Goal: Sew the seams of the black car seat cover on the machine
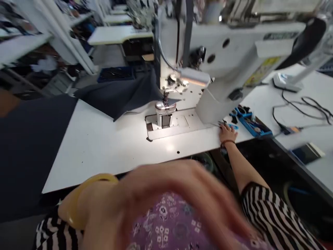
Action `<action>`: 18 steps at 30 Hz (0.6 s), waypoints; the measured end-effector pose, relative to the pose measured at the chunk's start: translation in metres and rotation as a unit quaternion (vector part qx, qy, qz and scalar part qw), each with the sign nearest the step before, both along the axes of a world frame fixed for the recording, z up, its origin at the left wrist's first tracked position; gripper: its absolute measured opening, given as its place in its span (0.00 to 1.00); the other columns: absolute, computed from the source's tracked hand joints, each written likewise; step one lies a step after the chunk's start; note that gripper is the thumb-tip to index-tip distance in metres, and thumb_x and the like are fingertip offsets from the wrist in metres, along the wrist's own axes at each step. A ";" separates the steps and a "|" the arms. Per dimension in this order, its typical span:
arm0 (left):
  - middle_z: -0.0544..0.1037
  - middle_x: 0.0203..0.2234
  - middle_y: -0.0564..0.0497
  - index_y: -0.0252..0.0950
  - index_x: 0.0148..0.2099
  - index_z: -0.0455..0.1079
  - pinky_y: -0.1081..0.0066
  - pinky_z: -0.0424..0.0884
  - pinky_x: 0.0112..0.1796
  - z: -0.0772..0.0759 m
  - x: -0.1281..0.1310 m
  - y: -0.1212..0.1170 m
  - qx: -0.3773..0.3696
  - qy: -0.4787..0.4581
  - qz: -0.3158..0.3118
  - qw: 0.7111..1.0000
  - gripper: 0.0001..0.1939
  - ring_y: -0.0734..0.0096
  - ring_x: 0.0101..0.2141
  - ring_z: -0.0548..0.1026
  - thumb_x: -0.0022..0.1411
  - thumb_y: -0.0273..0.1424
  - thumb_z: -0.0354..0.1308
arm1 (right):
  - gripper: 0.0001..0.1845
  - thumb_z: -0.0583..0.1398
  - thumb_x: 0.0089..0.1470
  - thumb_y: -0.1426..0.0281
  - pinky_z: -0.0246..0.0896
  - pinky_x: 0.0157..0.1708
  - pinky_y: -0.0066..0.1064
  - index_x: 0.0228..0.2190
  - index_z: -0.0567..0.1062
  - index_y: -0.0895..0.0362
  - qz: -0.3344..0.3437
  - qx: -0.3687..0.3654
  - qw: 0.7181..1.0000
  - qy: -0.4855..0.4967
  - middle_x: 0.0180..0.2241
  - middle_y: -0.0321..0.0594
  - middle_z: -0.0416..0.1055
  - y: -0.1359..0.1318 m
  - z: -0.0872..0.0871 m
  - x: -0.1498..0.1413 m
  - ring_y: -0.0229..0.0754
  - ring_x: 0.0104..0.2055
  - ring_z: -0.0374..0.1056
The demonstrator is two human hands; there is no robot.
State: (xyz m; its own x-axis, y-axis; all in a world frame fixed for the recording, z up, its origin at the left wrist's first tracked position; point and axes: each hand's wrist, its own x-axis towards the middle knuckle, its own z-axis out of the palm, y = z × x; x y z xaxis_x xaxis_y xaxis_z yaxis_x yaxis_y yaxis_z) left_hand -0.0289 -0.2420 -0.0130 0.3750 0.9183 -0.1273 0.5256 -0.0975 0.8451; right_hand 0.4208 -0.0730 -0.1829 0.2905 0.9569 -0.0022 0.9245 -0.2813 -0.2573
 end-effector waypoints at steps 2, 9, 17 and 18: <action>0.82 0.37 0.50 0.49 0.47 0.76 0.57 0.76 0.48 -0.011 -0.014 0.004 0.034 0.021 0.064 0.997 0.18 0.52 0.48 0.77 0.58 0.48 0.56 | 0.30 0.41 0.64 0.72 0.42 0.60 0.64 0.64 0.58 0.72 -0.007 0.043 0.999 -0.013 0.66 0.66 0.49 -0.002 -0.004 -0.002 0.68 0.69 0.41; 0.80 0.41 0.43 0.41 0.34 0.76 0.40 0.66 0.55 -0.097 -0.122 -0.056 -0.006 0.380 0.263 0.887 0.06 0.41 0.51 0.75 0.57 0.35 0.59 | 0.25 0.49 0.61 0.70 0.54 0.63 0.52 0.57 0.70 0.60 0.372 0.097 0.922 -0.040 0.62 0.51 0.62 -0.029 -0.039 -0.159 0.56 0.67 0.54; 0.70 0.59 0.45 0.30 0.44 0.73 0.40 0.38 0.66 -0.050 -0.201 -0.313 -0.130 0.444 0.641 0.613 0.09 0.57 0.66 0.56 0.66 0.32 0.58 | 0.34 0.50 0.60 0.58 0.49 0.62 0.63 0.65 0.60 0.55 0.681 0.030 0.728 -0.074 0.68 0.46 0.49 -0.090 -0.051 -0.341 0.65 0.70 0.44; 0.64 0.63 0.45 0.29 0.46 0.72 0.41 0.31 0.66 -0.033 -0.204 -0.349 -0.127 0.452 0.686 0.556 0.10 0.57 0.68 0.50 0.67 0.31 0.56 | 0.35 0.48 0.59 0.60 0.49 0.61 0.62 0.66 0.58 0.57 0.680 0.032 0.728 -0.080 0.68 0.47 0.49 -0.091 -0.052 -0.347 0.65 0.70 0.44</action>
